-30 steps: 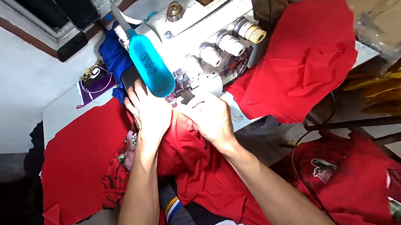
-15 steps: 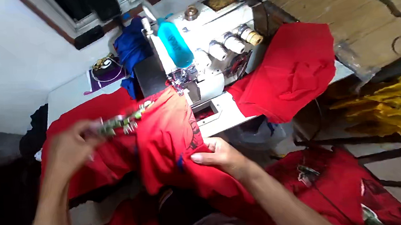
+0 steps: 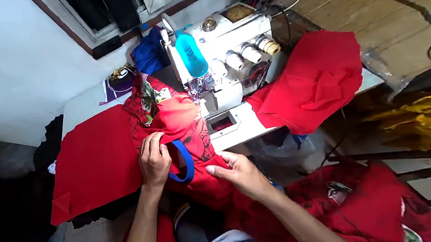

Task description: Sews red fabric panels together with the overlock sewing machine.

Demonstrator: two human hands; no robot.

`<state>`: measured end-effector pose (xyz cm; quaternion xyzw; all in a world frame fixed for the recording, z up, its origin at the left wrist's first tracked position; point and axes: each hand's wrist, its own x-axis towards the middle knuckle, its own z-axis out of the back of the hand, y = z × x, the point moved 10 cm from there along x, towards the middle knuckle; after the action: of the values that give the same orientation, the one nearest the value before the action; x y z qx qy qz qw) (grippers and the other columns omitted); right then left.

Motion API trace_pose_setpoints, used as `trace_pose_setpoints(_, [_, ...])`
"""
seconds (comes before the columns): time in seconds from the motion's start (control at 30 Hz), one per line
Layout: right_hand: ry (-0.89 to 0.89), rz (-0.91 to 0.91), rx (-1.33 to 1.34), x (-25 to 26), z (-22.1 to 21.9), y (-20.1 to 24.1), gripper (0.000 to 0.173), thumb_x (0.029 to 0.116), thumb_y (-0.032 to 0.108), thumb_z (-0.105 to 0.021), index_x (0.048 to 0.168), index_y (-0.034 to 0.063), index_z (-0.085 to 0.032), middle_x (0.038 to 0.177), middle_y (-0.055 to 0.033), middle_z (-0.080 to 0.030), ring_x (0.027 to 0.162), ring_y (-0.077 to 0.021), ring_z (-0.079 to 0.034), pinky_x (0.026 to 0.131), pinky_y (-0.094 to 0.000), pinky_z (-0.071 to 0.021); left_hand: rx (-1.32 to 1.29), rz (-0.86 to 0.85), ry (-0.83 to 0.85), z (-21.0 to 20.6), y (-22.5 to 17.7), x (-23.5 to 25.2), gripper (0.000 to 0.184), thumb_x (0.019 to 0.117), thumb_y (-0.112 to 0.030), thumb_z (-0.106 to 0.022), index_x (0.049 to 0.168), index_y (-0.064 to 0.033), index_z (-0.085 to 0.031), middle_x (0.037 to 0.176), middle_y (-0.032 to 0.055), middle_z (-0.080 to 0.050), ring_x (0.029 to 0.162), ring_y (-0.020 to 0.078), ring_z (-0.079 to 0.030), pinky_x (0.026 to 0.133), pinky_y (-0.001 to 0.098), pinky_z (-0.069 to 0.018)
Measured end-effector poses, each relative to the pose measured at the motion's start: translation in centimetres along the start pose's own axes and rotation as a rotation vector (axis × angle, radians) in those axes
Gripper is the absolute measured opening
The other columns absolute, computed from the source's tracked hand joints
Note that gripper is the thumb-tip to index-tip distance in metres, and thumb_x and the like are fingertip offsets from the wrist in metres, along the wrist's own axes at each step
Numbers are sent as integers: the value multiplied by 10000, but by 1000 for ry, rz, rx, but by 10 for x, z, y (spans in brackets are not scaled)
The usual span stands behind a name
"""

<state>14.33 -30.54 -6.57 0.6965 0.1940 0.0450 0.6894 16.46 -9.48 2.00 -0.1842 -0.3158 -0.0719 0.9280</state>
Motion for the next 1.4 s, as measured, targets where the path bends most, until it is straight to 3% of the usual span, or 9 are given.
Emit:
trace_pose_setpoints(0.2, [-162,72,-211,60,33,36,288,1016,361,-643,1124,115,-749,878,-26,-724,777,-135,-679,739,-414,-576,-111,62,7,34,-29,18,252,1058,-136,-513,1046,0,-725,945,100,-729,886,109,-703,820,254,-570])
trace_pose_setpoints(0.33, [-184,83,-217,69,36,42,248,1010,327,-663,1003,93,-748,709,-25,-655,599,-127,-589,585,-361,-508,-39,-2,62,46,-89,23,279,1003,-282,-600,906,-58,-735,763,26,-677,673,71,-645,595,228,-529])
trace_pose_setpoints(0.53, [-292,160,-111,46,47,32,156,981,305,-703,950,160,-754,604,47,-617,461,-55,-518,436,-248,-435,29,-38,71,49,-141,20,254,991,-207,-604,875,-40,-755,737,26,-662,652,58,-626,569,191,-506])
trace_pose_setpoints(0.7, [-381,184,-89,45,48,39,90,961,234,-722,979,156,-764,644,73,-653,514,-15,-552,487,-226,-465,121,-55,88,30,-147,42,226,990,-190,-586,912,-62,-755,711,16,-639,598,85,-604,509,236,-477])
trace_pose_setpoints(0.97, [-357,103,54,59,42,33,140,958,301,-737,988,172,-782,678,60,-672,525,-34,-556,492,-240,-456,31,33,209,-14,-112,67,162,985,-213,-660,1003,-88,-763,917,21,-732,814,78,-692,702,265,-569])
trace_pose_setpoints(1.07, [-297,56,212,58,37,28,158,970,290,-723,1011,145,-772,650,-5,-645,464,-79,-509,423,-233,-414,-41,30,351,-29,-100,54,306,862,-186,-695,1149,-82,-719,1121,60,-700,1018,149,-685,830,356,-588])
trace_pose_setpoints(1.13, [-266,42,280,56,34,30,158,989,280,-691,996,143,-769,655,-15,-626,470,-83,-485,427,-223,-388,-45,-55,355,-32,-101,50,391,802,-157,-730,1177,-50,-700,1195,109,-653,1061,213,-669,816,400,-594])
trace_pose_setpoints(1.3, [-370,92,152,57,41,43,152,986,205,-673,937,123,-792,676,19,-695,535,-60,-620,508,-235,-525,-22,-291,190,-32,-105,57,97,879,-20,-704,962,22,-732,960,148,-722,869,245,-723,731,359,-600])
trace_pose_setpoints(1.4, [-456,177,27,53,44,48,137,961,206,-693,866,144,-771,675,48,-689,562,-37,-628,538,-238,-537,-12,-309,163,-28,-101,55,83,879,-7,-688,938,40,-724,938,165,-719,845,252,-726,726,357,-601])
